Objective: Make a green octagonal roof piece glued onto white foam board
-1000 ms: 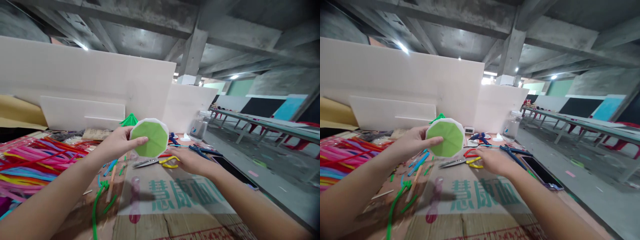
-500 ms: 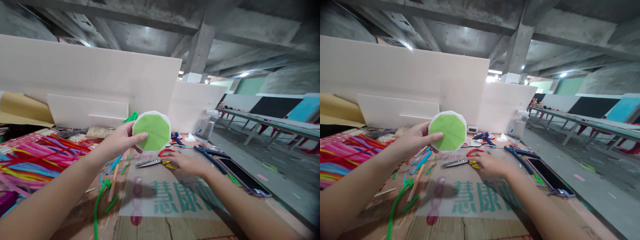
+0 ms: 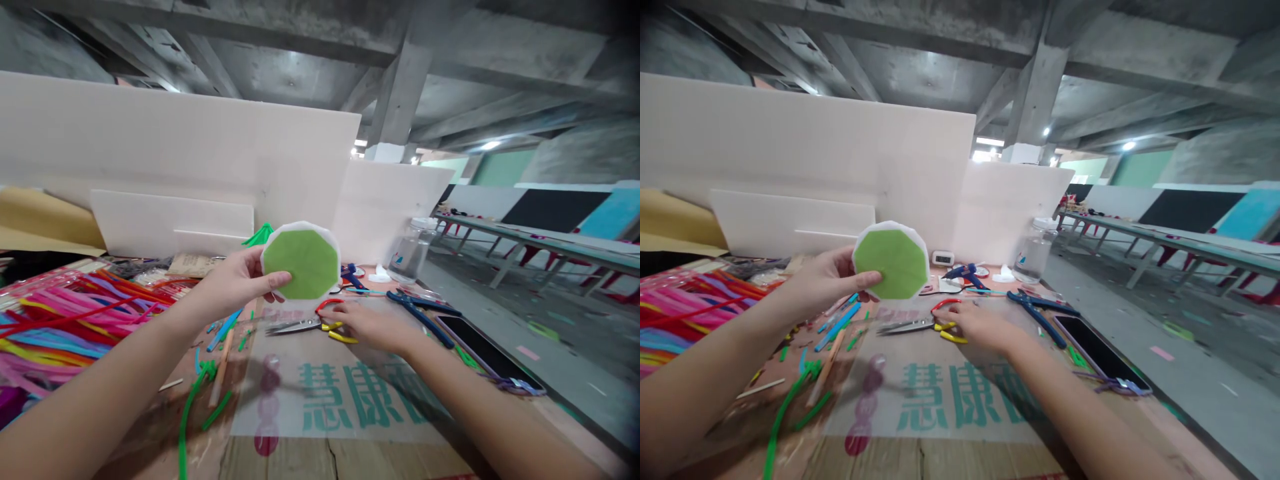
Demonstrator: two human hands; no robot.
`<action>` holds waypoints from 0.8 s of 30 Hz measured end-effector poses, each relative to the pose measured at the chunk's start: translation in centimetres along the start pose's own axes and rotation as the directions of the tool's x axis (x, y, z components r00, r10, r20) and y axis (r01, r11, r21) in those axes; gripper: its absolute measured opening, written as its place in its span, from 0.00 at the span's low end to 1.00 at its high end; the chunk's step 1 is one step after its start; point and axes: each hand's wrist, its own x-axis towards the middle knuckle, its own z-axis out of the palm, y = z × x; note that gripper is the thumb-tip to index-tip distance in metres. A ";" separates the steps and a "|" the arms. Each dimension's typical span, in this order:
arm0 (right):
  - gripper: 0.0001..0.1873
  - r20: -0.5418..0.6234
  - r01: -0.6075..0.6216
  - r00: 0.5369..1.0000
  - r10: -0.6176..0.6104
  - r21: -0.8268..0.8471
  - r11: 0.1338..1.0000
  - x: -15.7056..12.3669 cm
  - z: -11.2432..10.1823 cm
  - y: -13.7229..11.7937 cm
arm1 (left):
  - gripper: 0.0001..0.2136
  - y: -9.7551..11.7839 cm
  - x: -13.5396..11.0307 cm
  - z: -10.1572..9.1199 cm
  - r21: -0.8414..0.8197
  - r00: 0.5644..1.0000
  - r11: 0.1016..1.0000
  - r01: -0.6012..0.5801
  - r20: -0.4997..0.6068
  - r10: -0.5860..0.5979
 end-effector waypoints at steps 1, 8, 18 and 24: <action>0.22 0.006 -0.016 1.000 0.016 -0.008 1.000 0.0 0.3 0.0 | 0.15 0.0 0.0 0.0 0.012 1.000 1.000 0.000 -0.009 0.000; 0.27 -0.001 -0.101 0.995 0.101 0.057 0.993 -0.5 0.7 -0.5 | 0.18 0.5 -0.1 0.2 0.019 0.999 1.000 0.021 -0.050 -0.020; 0.25 -0.392 0.103 0.863 0.319 0.755 0.648 -0.6 -1.6 -4.6 | 0.17 1.1 -0.4 -0.4 0.011 0.989 1.000 0.011 -0.148 -0.009; 0.26 -0.468 0.283 0.815 0.340 0.835 0.472 -1.5 -4.7 -8.5 | 0.15 0.3 -0.4 1.6 0.039 0.999 0.998 0.040 -0.038 -0.039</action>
